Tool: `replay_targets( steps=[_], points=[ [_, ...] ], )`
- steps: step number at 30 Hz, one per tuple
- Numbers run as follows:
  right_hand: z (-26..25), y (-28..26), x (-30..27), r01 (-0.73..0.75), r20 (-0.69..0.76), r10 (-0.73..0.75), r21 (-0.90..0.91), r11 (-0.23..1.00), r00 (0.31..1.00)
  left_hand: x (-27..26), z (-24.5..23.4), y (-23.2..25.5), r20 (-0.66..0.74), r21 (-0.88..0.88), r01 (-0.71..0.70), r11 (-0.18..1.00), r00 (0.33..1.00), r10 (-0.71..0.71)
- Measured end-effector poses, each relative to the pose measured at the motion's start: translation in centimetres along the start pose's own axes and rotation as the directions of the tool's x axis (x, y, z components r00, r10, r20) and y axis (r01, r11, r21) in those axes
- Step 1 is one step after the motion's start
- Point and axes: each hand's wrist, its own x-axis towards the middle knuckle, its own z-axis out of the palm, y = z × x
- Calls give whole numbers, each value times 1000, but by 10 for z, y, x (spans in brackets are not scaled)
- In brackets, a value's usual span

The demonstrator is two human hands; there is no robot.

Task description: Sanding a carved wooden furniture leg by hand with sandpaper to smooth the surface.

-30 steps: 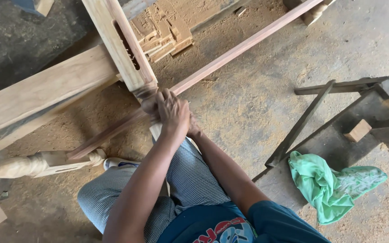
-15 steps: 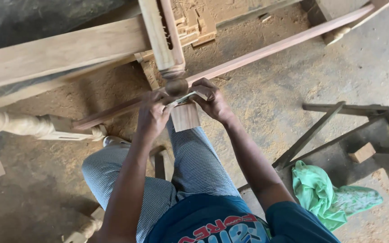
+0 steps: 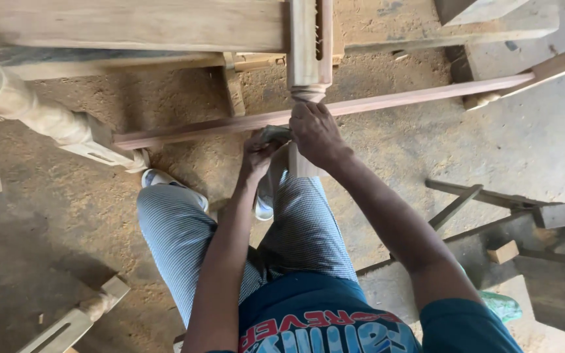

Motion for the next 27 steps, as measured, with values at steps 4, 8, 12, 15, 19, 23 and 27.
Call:
replay_targets(
  steps=[4,8,12,15,19,23,27],
  points=[
    [-56,-22,4,57,-122,-50,54,997,991,16,-11,-20,94,180,-128,975,989,112],
    [-28,17,-51,-23,-156,33,69,997,987,25,-11,-1,206,169,-274,947,949,238],
    [-46,-14,-24,11,-157,-14,-15,1000,988,12,-8,-7,125,136,-233,963,968,217],
    [-22,-14,-5,37,-2,-38,-110,993,999,-4,2,-21,28,-33,-107,994,994,108],
    [-3,-25,26,148,261,-77,-266,952,962,-17,1,-61,-24,-119,-54,991,998,51],
    [-2,-9,20,163,267,-107,-196,967,958,-8,4,-54,-23,-185,-73,980,997,70],
    [-51,-14,10,84,313,-27,-169,982,949,10,-9,-3,-50,-45,-196,980,980,194]
  ],
)
